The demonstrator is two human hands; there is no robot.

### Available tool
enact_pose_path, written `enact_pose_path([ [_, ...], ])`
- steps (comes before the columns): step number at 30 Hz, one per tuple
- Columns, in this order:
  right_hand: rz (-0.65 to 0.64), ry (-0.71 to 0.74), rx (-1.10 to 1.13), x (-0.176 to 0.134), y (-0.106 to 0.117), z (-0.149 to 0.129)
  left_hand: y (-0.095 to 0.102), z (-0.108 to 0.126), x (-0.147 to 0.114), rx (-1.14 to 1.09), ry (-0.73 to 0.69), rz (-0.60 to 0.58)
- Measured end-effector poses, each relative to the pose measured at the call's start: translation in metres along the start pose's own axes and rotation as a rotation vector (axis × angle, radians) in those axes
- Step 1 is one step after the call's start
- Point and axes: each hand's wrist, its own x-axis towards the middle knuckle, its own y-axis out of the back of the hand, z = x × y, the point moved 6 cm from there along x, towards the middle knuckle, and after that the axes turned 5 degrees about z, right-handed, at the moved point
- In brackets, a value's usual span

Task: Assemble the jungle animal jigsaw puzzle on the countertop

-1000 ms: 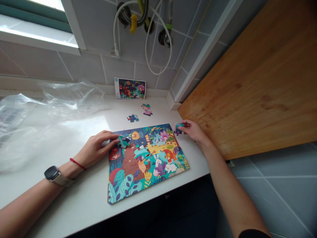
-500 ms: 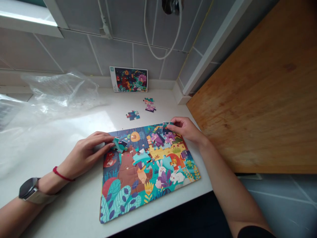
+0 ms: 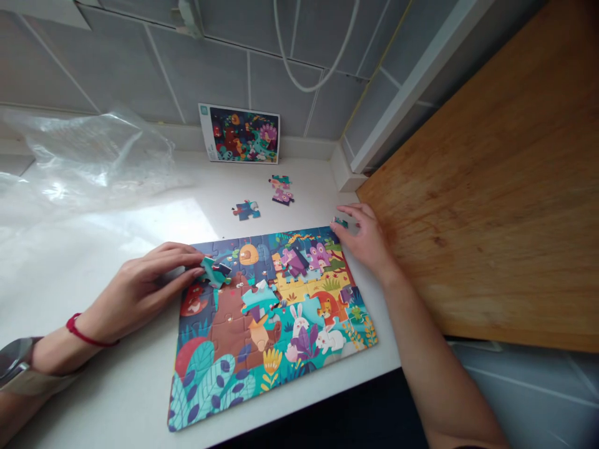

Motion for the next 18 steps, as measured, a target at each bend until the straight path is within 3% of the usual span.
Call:
enact_pose_path([
  [4,-0.440,0.290,0.120,-0.023,-0.030,-0.053,0.000,-0.002,-0.001,0.012,0.037,-0.009],
  [6,-0.553,0.352,0.151,-0.032,-0.038,-0.066,0.000,-0.003,0.000,0.018,0.058,-0.015],
  [18,-0.497,0.305,0.106,-0.034,-0.040,-0.064,-0.002,-0.006,-0.001,0.023,0.049,-0.038],
])
